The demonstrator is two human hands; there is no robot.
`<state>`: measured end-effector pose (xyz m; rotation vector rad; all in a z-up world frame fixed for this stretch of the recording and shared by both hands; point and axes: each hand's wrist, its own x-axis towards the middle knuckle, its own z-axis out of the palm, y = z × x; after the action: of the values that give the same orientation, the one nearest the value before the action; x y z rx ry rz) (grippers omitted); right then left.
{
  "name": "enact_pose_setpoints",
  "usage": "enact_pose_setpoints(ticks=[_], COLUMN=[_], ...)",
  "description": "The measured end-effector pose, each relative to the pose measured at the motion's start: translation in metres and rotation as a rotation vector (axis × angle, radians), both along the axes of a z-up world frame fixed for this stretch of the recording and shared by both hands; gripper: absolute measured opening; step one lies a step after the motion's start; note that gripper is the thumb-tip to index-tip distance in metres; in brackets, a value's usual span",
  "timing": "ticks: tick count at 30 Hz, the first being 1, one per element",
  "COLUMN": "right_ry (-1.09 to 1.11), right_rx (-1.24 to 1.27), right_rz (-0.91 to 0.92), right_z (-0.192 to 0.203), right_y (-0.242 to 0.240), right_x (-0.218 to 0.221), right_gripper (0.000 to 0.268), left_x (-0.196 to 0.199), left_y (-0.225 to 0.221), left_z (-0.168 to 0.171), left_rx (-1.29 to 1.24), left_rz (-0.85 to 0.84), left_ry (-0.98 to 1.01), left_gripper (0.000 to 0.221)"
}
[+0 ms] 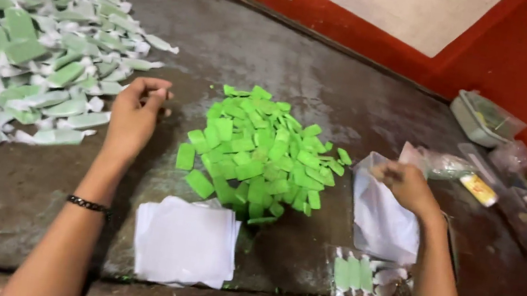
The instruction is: The person is manually wrapping small green rectangular items into individual white paper squares on a production table.
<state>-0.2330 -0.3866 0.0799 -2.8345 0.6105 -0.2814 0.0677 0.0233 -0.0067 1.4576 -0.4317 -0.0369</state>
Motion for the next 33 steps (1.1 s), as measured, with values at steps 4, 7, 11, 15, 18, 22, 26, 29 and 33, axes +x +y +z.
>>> enact_pose_setpoints(ticks=[4, 7, 11, 15, 18, 22, 26, 29, 33], right_ry=[0.851, 0.853, 0.633, 0.503, 0.483, 0.272, -0.183, -0.282, 0.107], right_rx=[-0.215, -0.31, -0.589, -0.522, -0.515, -0.62, -0.762, -0.728, 0.699], right_rz=[-0.322, -0.204, -0.211, -0.403, -0.461, -0.428, -0.263, -0.054, -0.287], right_z=[-0.107, -0.132, -0.114, -0.143, -0.138, -0.038, 0.011, -0.037, 0.008], right_y=[-0.139, -0.127, -0.116, -0.177, -0.189, -0.073, 0.077, 0.161, 0.369], right_x=[-0.026, -0.022, -0.021, -0.019, -0.004, -0.038, -0.049, -0.023, 0.031], right_gripper=[0.096, 0.143, 0.051, 0.038, 0.031, 0.033, 0.038, 0.034, 0.043], left_x=[-0.004, -0.005, -0.006, -0.01, 0.0, 0.002, 0.008, 0.008, 0.018], left_y=[0.001, 0.003, 0.002, 0.001, -0.003, -0.007, -0.016, -0.016, -0.02], left_z=[0.004, 0.007, 0.004, 0.005, -0.005, -0.008, -0.021, -0.028, -0.04], left_rx=[0.023, 0.046, 0.078, 0.084, 0.103, 0.141, 0.056, 0.136, 0.232], left_rz=[0.02, 0.014, 0.008, 0.004, -0.006, 0.032, 0.056, 0.077, 0.036], left_ry=[-0.011, 0.04, 0.036, 0.045, -0.027, -0.072, -0.131, -0.162, -0.243], left_gripper=[0.018, 0.019, 0.019, 0.019, 0.02, 0.021, 0.013, 0.013, 0.014])
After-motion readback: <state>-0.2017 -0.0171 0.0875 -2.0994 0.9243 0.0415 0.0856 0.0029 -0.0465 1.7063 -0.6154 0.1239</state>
